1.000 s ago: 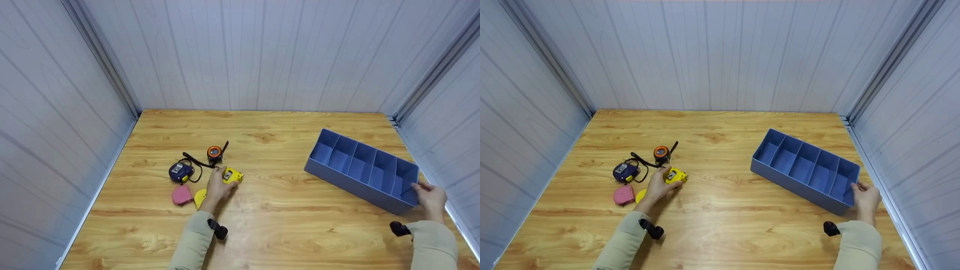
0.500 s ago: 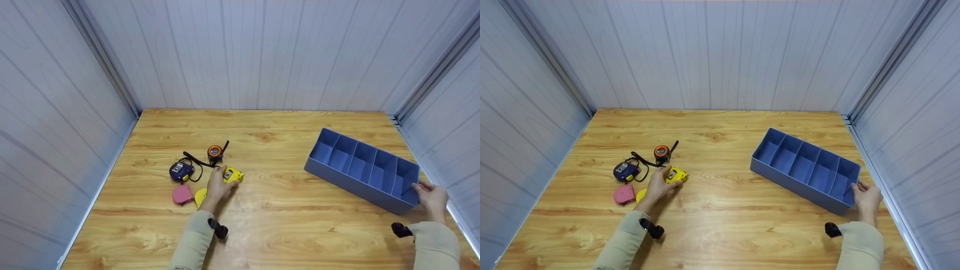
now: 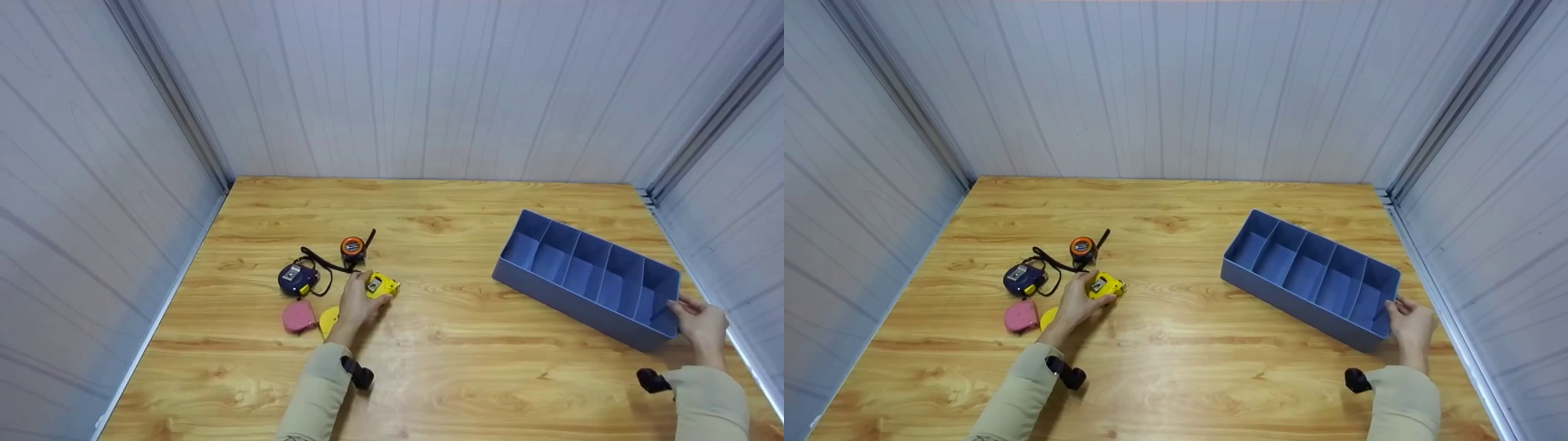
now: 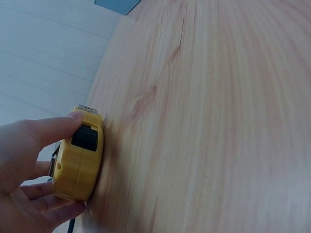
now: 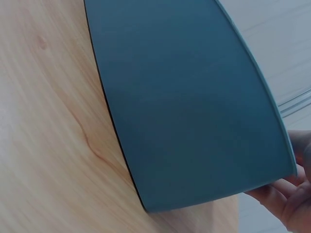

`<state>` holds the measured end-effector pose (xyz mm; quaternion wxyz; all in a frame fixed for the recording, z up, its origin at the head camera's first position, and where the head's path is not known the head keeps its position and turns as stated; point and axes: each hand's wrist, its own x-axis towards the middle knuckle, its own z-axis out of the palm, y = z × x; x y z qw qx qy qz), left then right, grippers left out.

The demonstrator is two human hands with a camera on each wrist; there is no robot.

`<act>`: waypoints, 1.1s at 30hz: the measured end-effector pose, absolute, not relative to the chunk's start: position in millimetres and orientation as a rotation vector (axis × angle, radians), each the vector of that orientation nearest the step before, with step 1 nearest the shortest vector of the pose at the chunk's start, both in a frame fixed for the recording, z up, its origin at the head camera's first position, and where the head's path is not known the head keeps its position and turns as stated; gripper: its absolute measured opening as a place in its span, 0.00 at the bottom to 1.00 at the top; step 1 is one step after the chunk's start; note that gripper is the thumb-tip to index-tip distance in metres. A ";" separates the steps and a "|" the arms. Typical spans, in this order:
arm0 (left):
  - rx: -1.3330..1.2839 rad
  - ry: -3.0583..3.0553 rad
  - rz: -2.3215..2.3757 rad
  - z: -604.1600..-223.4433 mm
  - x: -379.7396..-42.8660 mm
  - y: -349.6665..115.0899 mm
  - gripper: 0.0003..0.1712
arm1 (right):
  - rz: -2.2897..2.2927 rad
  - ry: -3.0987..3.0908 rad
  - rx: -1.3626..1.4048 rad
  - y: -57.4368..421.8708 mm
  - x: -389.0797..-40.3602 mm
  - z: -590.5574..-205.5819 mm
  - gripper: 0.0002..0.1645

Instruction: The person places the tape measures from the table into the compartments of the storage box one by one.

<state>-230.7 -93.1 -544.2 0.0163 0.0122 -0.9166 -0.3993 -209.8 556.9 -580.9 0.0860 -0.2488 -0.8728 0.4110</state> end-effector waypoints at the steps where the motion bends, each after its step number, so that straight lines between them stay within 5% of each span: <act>1: 0.042 -2.852 -1.247 -544.1 -230.8 -92.9 0.42 | 1.217 -2.614 -0.722 563.0 -212.4 -589.4 0.43; 14: 0.029 -2.853 -1.233 -545.7 -232.3 -92.0 0.42 | 1.309 -2.573 -0.646 542.7 -213.7 -583.4 0.40; 20: 0.037 -2.854 -1.232 -544.6 -231.9 -91.1 0.41 | 1.421 -2.508 -0.566 530.4 -211.4 -573.4 0.25; 33: 0.044 -2.860 -1.242 -544.8 -233.0 -91.1 0.42 | 1.437 -2.464 -0.591 486.0 -206.1 -544.9 0.27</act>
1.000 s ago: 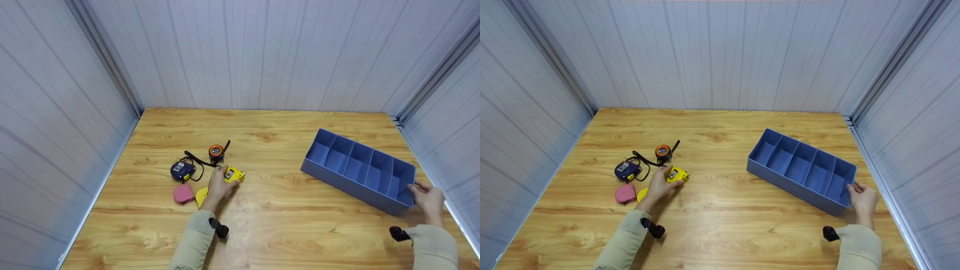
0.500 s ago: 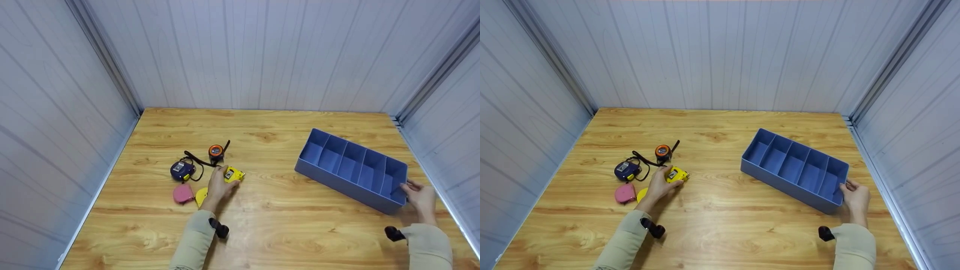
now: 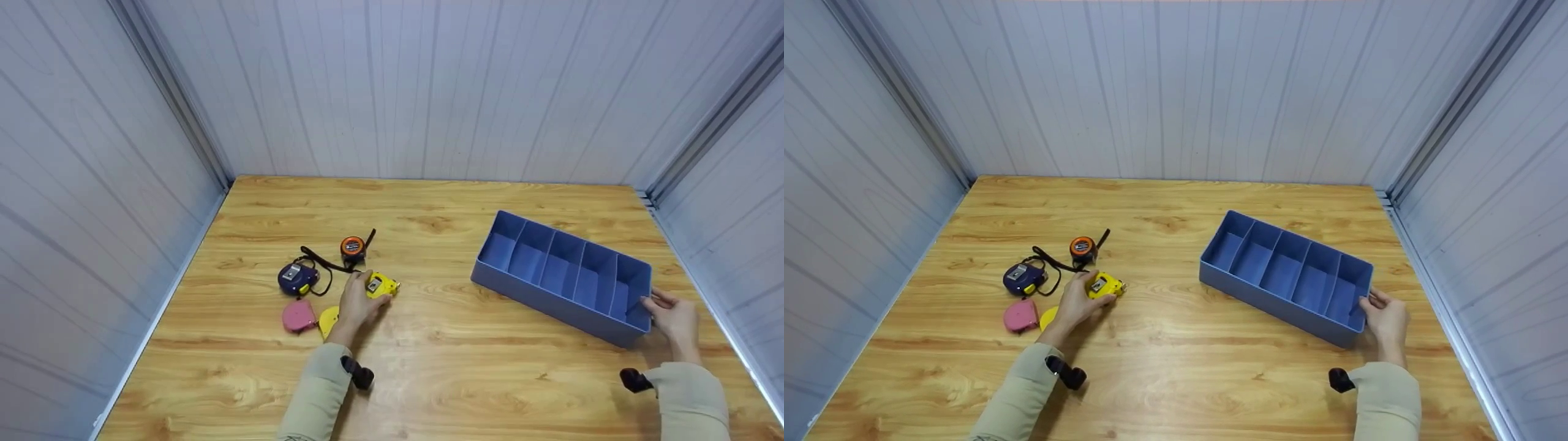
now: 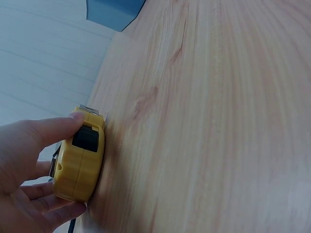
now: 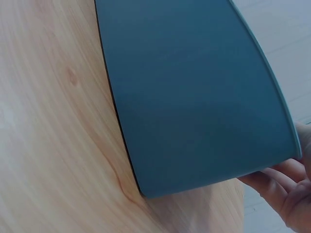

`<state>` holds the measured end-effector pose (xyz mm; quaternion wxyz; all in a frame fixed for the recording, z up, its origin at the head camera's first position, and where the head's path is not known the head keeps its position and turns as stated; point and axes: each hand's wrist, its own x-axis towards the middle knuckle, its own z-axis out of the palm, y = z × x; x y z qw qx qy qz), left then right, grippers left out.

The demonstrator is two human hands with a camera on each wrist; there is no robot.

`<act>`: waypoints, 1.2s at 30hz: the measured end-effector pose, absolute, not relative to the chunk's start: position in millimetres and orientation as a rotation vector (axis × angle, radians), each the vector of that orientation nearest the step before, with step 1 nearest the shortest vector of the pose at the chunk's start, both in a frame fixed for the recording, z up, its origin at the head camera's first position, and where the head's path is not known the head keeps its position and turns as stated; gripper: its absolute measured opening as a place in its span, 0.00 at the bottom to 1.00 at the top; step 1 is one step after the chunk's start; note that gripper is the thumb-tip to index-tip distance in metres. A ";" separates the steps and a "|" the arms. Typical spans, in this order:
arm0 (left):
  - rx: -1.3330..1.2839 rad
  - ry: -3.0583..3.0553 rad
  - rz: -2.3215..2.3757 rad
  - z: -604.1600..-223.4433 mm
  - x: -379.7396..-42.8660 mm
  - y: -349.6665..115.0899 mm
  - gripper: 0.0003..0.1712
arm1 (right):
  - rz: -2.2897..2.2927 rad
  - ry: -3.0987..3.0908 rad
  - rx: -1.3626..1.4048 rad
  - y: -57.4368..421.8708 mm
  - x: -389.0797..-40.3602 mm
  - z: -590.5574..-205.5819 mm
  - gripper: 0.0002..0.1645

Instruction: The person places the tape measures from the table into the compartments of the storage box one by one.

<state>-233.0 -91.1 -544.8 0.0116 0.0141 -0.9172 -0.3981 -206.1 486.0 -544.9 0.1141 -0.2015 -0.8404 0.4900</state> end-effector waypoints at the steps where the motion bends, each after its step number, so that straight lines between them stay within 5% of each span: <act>1: 0.046 -2.862 -1.242 -545.2 -233.4 -91.3 0.42 | 1.433 -2.473 -0.564 486.4 -207.1 -547.3 0.27; 8: 0.071 -2.868 -1.250 -544.2 -233.5 -91.0 0.42 | 1.194 -2.628 -0.535 511.9 -232.1 -591.6 0.37; 18: 0.080 -2.876 -1.243 -542.8 -233.1 -88.8 0.42 | 1.364 -2.591 -0.476 475.7 -223.3 -554.9 0.36; 36: 0.063 -2.867 -1.225 -543.4 -233.9 -88.6 0.42 | 1.351 -2.576 -0.396 460.3 -241.0 -568.1 0.30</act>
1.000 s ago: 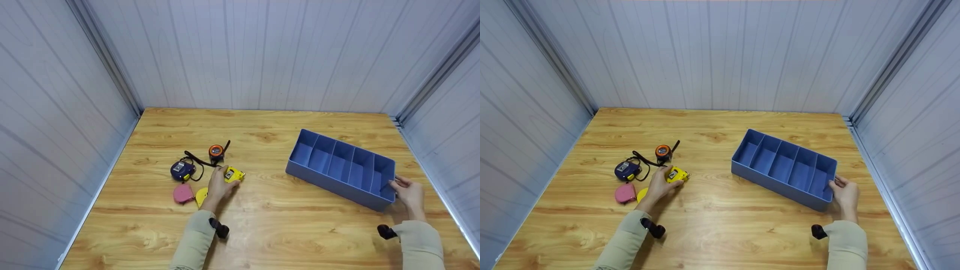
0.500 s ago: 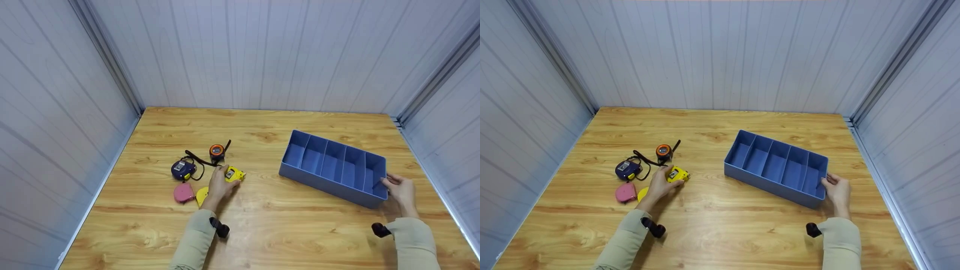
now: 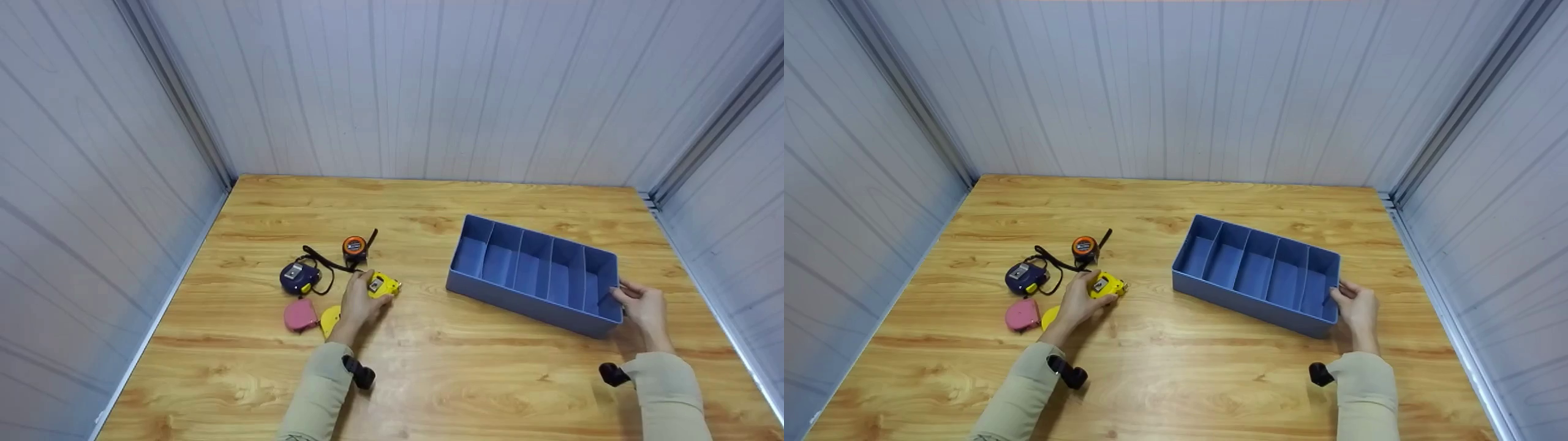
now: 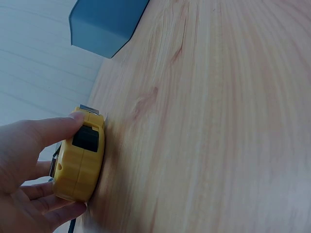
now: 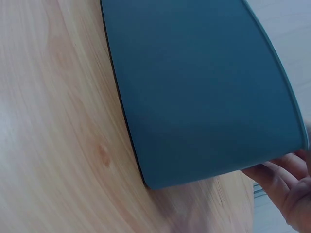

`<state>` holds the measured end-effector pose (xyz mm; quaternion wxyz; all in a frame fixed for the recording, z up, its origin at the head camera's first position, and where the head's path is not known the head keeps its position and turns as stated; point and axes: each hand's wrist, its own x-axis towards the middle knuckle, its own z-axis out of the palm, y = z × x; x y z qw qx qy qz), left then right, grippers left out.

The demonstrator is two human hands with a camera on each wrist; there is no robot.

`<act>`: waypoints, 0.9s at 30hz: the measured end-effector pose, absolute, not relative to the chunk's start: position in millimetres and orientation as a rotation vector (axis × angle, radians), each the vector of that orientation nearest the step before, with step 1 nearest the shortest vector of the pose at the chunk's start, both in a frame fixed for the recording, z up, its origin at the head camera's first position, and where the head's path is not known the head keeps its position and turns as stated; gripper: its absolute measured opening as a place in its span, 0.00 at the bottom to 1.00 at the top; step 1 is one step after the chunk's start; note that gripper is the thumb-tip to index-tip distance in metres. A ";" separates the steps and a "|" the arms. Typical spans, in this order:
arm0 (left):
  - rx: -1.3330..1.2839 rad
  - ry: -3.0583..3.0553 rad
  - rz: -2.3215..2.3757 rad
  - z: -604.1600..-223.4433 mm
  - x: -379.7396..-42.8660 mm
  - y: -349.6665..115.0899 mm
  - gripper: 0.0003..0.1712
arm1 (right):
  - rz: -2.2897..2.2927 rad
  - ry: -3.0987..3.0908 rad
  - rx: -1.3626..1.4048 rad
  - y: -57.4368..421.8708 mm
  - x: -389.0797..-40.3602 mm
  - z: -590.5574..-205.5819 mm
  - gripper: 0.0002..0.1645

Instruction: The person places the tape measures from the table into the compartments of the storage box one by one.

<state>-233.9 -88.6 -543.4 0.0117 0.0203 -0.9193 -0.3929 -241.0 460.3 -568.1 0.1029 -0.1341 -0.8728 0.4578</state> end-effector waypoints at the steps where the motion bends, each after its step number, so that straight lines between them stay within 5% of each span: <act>1: 0.067 -2.864 -1.232 -543.4 -234.0 -88.7 0.42 | 1.367 -2.579 -0.383 459.2 -241.9 -569.2 0.31; 13: 0.063 -2.863 -1.230 -543.0 -233.6 -90.2 0.42 | 1.483 -2.584 -0.347 421.8 -237.7 -541.4 0.31; 27: 0.026 -2.843 -1.200 -543.6 -232.1 -91.8 0.42 | 1.142 -2.671 -0.253 440.2 -270.2 -599.7 0.32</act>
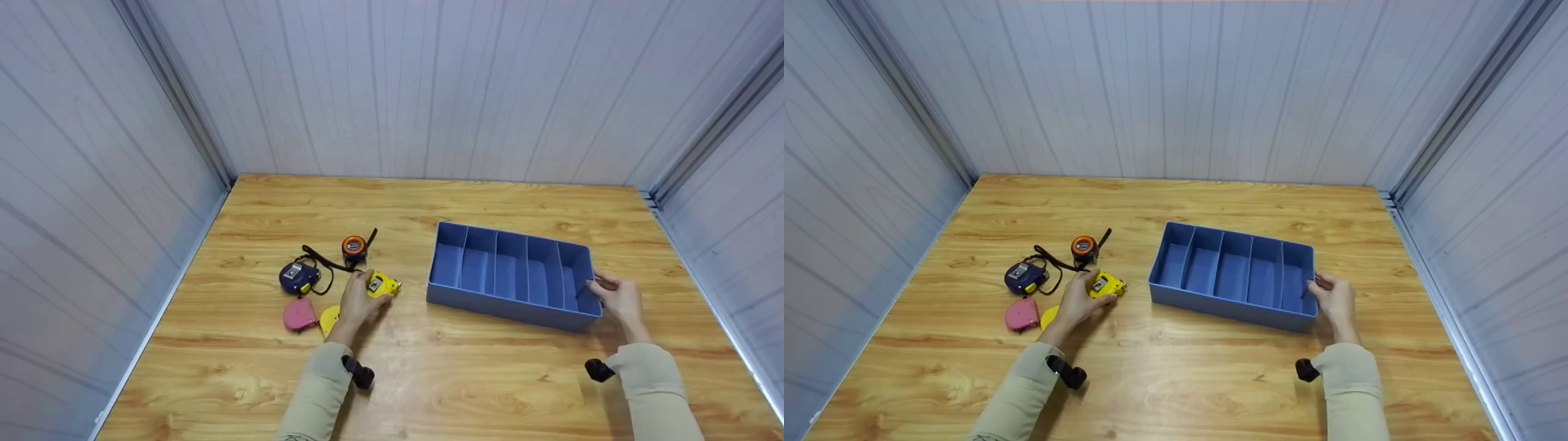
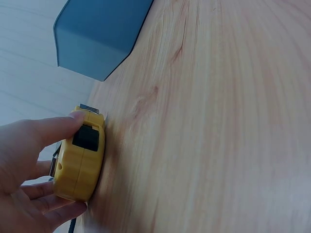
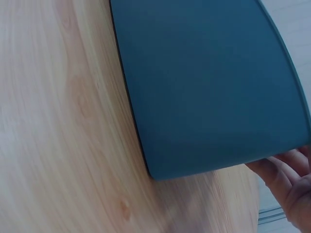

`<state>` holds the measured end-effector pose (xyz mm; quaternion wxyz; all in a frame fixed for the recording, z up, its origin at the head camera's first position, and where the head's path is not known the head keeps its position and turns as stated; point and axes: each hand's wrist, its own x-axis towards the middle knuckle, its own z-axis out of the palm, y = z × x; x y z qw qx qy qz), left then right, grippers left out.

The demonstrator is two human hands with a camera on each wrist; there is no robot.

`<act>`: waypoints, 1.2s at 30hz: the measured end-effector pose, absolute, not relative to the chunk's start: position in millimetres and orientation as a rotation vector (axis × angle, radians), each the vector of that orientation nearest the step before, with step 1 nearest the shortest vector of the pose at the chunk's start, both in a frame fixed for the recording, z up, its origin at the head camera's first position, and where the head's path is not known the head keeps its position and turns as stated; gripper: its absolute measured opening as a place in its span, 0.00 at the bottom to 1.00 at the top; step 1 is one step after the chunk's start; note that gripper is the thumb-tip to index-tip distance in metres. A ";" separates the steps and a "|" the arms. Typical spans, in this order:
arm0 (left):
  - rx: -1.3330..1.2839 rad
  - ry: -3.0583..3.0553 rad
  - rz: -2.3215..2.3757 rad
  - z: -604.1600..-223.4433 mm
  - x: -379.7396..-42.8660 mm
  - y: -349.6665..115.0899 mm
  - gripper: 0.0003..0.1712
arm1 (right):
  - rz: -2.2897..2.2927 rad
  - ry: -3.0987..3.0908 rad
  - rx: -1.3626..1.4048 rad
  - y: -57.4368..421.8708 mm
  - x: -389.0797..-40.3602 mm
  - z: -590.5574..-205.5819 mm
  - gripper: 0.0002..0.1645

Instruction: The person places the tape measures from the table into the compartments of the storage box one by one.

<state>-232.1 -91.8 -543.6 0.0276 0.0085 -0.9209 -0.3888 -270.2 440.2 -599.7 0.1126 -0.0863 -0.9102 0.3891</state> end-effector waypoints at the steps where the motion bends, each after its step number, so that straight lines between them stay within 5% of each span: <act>1: 0.028 -2.845 -1.202 -543.6 -232.1 -91.8 0.42 | 1.155 -2.667 -0.236 440.8 -271.8 -601.6 0.32; 13: 0.019 -2.836 -1.210 -543.5 -233.2 -90.9 0.41 | 1.379 -2.650 -0.222 374.8 -237.7 -520.9 0.26; 36: -0.002 -2.832 -1.186 -542.7 -231.5 -92.3 0.41 | 1.276 -2.667 -0.141 354.2 -236.3 -513.0 0.21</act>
